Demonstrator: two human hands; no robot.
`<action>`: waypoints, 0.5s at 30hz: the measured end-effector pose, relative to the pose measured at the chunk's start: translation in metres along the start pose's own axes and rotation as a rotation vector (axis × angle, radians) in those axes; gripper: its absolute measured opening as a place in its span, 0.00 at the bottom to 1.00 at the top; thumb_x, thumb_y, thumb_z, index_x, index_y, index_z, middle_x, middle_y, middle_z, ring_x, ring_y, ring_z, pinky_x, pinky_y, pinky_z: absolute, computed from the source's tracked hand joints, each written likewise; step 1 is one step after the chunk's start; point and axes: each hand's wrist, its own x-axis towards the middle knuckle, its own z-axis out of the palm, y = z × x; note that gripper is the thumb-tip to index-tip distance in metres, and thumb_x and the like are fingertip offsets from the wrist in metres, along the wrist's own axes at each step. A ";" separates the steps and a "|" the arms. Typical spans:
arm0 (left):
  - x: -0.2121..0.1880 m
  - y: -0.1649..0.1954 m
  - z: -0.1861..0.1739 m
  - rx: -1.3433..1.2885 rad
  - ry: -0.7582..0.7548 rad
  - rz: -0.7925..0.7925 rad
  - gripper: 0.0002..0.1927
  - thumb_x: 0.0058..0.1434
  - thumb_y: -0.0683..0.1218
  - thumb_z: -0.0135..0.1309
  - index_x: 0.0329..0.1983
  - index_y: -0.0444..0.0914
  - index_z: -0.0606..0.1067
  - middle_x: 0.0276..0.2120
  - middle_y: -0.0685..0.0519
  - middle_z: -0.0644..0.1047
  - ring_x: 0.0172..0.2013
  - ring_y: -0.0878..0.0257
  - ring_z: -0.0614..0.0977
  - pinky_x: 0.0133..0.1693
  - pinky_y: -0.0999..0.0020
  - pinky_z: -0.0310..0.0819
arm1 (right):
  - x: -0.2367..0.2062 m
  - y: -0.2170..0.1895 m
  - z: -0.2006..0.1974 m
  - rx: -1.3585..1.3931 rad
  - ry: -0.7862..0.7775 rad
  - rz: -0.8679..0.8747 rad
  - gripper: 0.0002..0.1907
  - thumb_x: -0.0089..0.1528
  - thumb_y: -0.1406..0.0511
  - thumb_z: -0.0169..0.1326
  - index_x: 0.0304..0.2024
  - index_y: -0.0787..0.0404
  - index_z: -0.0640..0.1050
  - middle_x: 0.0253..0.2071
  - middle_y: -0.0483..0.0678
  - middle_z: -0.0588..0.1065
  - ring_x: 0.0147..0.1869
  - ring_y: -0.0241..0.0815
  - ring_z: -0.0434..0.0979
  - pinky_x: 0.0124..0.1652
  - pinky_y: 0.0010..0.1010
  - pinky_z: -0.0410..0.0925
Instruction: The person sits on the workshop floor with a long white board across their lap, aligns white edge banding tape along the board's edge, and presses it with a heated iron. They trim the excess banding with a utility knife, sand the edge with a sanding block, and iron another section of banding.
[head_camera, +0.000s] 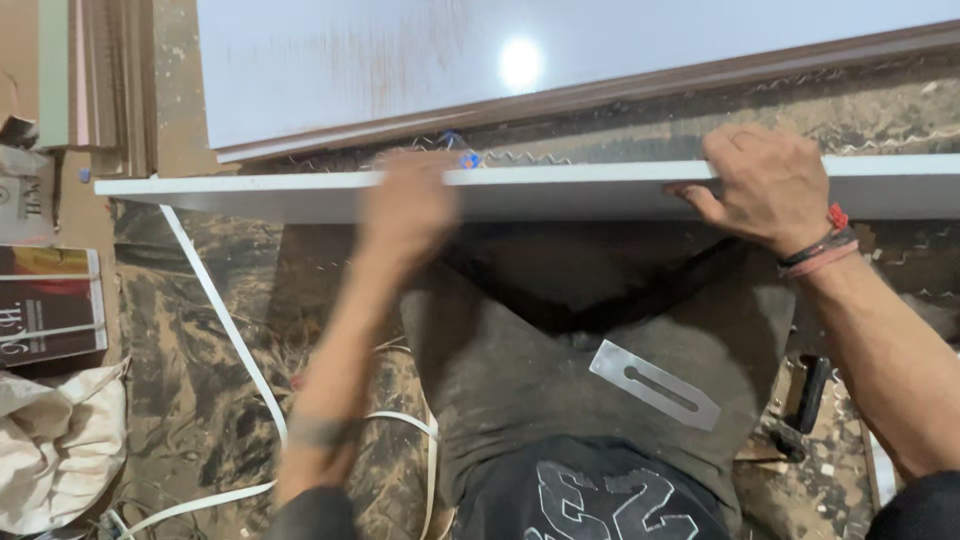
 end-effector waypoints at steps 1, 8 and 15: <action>0.020 0.045 0.026 0.092 -0.191 0.108 0.16 0.68 0.50 0.50 0.42 0.32 0.79 0.42 0.38 0.80 0.44 0.39 0.81 0.47 0.44 0.74 | -0.001 0.001 0.001 -0.008 0.014 -0.018 0.28 0.62 0.43 0.63 0.33 0.59 0.73 0.31 0.48 0.74 0.38 0.49 0.77 0.37 0.39 0.68; 0.049 0.114 0.062 -0.260 -0.027 0.208 0.18 0.67 0.49 0.54 0.53 0.31 0.77 0.50 0.38 0.79 0.50 0.42 0.80 0.52 0.50 0.74 | 0.004 0.011 0.010 -0.006 -0.007 -0.038 0.28 0.63 0.43 0.63 0.33 0.60 0.72 0.30 0.48 0.74 0.39 0.48 0.77 0.39 0.38 0.69; -0.052 -0.120 -0.075 0.156 -0.262 -0.491 0.20 0.75 0.55 0.44 0.53 0.41 0.82 0.50 0.39 0.80 0.53 0.42 0.79 0.56 0.47 0.71 | 0.002 0.022 0.015 0.028 0.049 -0.062 0.29 0.63 0.42 0.62 0.33 0.60 0.73 0.31 0.49 0.74 0.36 0.49 0.77 0.36 0.39 0.68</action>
